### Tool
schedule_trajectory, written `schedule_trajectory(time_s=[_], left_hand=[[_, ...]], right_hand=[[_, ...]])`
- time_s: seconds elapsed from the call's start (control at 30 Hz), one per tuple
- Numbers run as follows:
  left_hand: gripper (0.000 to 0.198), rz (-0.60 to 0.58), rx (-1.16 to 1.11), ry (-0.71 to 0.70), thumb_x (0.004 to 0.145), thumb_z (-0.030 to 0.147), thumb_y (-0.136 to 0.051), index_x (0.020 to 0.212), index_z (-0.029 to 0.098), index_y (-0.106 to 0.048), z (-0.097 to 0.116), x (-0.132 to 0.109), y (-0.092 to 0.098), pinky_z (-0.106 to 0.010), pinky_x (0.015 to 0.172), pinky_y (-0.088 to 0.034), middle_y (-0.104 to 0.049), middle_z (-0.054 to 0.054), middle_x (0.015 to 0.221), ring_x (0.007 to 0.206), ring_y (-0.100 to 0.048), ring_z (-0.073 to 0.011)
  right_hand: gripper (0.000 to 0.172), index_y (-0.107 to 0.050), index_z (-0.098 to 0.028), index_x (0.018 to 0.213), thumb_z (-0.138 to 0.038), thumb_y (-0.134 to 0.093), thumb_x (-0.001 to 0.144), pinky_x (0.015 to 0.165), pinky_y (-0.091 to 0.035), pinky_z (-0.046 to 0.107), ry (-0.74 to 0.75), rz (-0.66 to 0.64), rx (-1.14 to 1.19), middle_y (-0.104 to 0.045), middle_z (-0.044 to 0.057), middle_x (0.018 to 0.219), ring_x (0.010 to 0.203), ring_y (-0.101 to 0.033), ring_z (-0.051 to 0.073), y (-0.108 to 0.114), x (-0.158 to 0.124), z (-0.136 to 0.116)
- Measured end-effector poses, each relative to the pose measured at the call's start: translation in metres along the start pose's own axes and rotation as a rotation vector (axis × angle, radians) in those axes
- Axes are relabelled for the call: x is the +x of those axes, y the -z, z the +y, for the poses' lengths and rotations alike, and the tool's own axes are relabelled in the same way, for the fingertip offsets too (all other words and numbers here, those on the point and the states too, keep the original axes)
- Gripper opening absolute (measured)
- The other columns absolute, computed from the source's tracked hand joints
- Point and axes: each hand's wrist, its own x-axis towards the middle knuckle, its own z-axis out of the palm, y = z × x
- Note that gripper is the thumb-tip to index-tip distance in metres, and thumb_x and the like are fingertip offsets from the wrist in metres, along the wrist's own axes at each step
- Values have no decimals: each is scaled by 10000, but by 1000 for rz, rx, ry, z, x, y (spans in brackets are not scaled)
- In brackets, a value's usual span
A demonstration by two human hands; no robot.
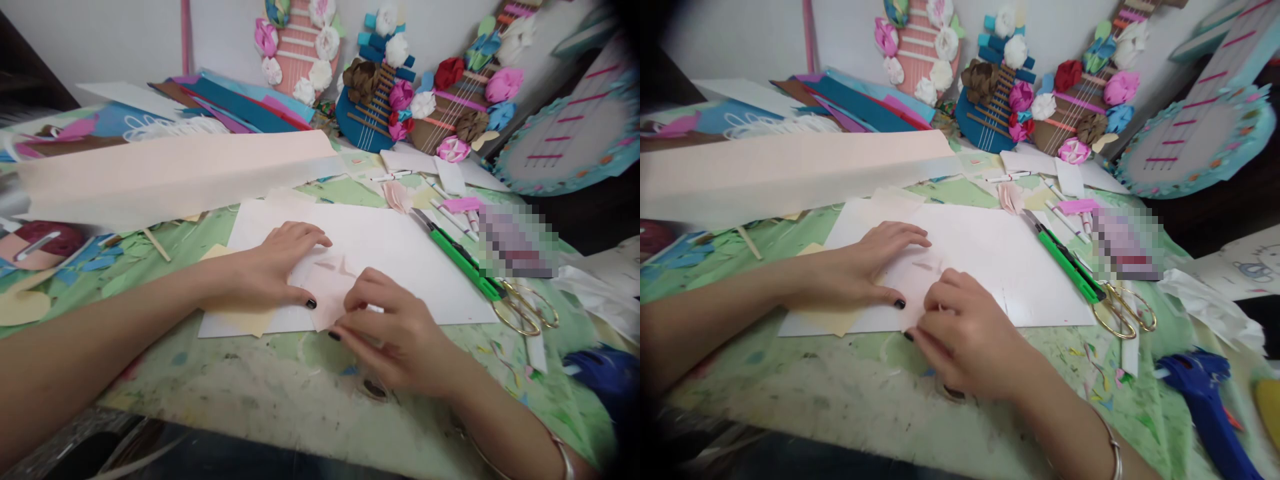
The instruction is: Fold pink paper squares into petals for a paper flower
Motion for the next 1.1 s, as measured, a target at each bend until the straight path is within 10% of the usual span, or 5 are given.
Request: schedule_trajectory(time_s=[0.23,0.5,0.6,0.83,1.1], left_hand=[[731,65,-14,-55,603,521,-764,1193,226,-448,-13,6,-3,-426,1020,-303,-421,-104,1330,1262,-321,-295],[62,365,74,-166,821,211,-609,797,191,-556,-11,7,-4,-368,957,-376,-578,-57,1135,1103,-478,-210],[123,485,107,-210,858,145,-538,751,184,-585,-10,5,-4,-373,911,-399,-615,-51,1036,1023,-517,-199],[76,274,-5,-352,817,233,-644,751,195,-649,1,1,-4,-375,910,-400,-618,-56,996,985,-521,-200],[199,379,57,74,819,327,-588,925,161,-566,-13,12,-14,-414,837,-407,-586,-80,949,937,-488,-245]], right_hand=[[261,-678,-167,881,-33,-473,794,680,-449,324,-230,253,-104,-611,74,843,811,-542,189,0,-4,23],[318,-720,-202,831,10,-509,722,747,-481,321,-335,129,-66,-666,39,910,854,-588,180,3,-9,42],[298,-718,-210,882,-18,-556,722,743,-484,307,-402,102,-55,-665,34,922,850,-600,175,3,-7,42],[245,-662,-172,904,-35,-585,717,607,-457,263,-509,217,-35,-624,27,887,641,-553,111,-2,-5,46],[314,-636,-194,993,-171,-711,688,801,-425,381,-644,191,-124,-628,67,1017,956,-526,243,-4,-4,55]])
